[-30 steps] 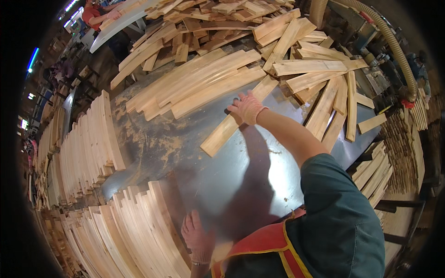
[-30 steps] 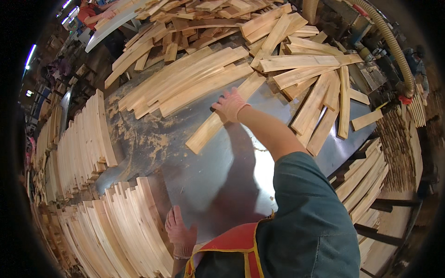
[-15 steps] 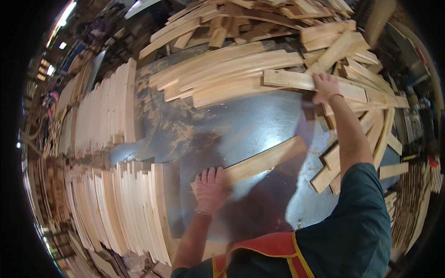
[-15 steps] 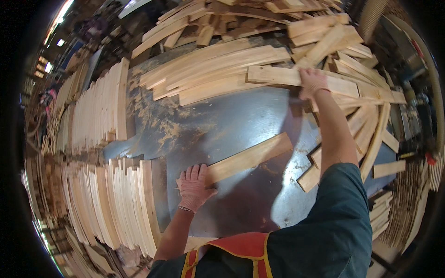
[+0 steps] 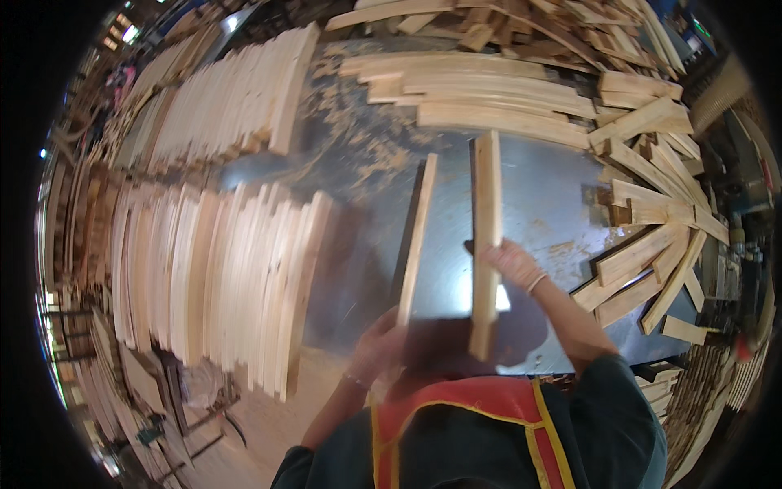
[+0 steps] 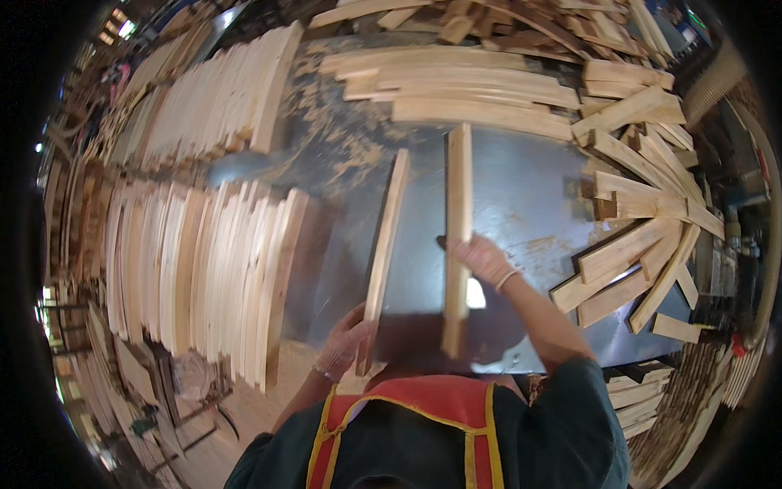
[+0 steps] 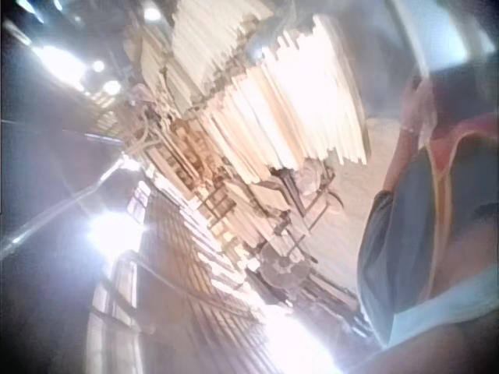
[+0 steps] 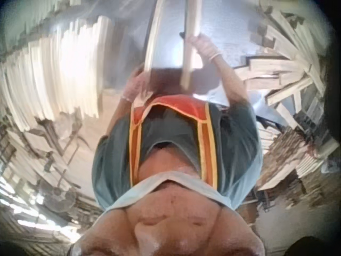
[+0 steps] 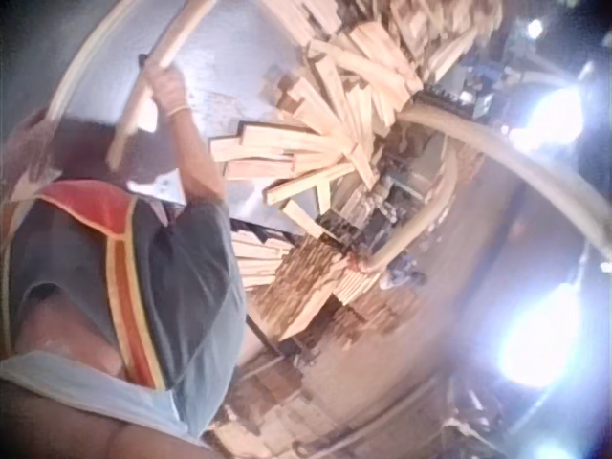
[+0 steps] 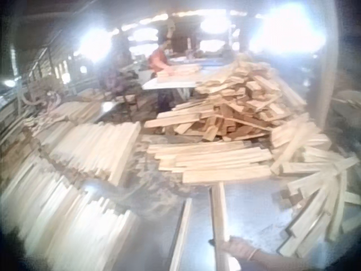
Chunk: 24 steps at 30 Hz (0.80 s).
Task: The person sorts and stacks wooden planks on a metal table in a workshop. They pick up planks from a disorganized pile, align them, and place them into a neat stack, repeating this process continuously.
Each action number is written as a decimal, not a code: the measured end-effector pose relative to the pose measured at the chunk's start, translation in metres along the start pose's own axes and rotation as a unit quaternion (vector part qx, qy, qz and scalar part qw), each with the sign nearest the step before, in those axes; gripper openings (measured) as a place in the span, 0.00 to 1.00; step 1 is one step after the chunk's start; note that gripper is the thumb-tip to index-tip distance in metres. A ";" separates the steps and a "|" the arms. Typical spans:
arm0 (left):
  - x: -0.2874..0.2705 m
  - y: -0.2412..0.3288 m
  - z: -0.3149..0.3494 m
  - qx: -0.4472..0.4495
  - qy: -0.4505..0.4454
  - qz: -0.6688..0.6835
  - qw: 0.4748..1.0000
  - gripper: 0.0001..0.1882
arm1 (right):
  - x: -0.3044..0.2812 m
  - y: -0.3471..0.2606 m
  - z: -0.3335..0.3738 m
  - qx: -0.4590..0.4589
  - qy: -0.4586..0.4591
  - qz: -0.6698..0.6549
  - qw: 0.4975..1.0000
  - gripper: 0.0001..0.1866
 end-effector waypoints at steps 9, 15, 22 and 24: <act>-0.137 -0.005 0.087 0.063 0.317 -0.669 0.669 0.50 | 0.299 -0.147 0.005 -0.073 -0.152 0.096 0.981 0.63; -0.212 0.024 0.099 0.243 0.436 -0.556 0.665 0.41 | 0.335 -0.216 -0.015 -0.169 -0.245 0.148 0.943 0.49; -0.215 0.003 0.083 0.160 0.443 -0.667 0.577 0.41 | 0.065 -0.140 -0.013 -0.218 -0.005 0.178 0.960 0.37; -0.226 -0.010 0.072 0.142 0.474 -0.669 0.555 0.43 | -0.052 -0.110 -0.002 -0.192 0.116 0.364 0.904 0.32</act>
Point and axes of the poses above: each hand's wrist, its own z-axis away from the middle knuckle, its own x-axis out of the palm, y = z × x, the point moved 9 cm from there along -z, towards the middle knuckle, and after that the axes turned 10 degrees about -x, right-handed, at the moved point
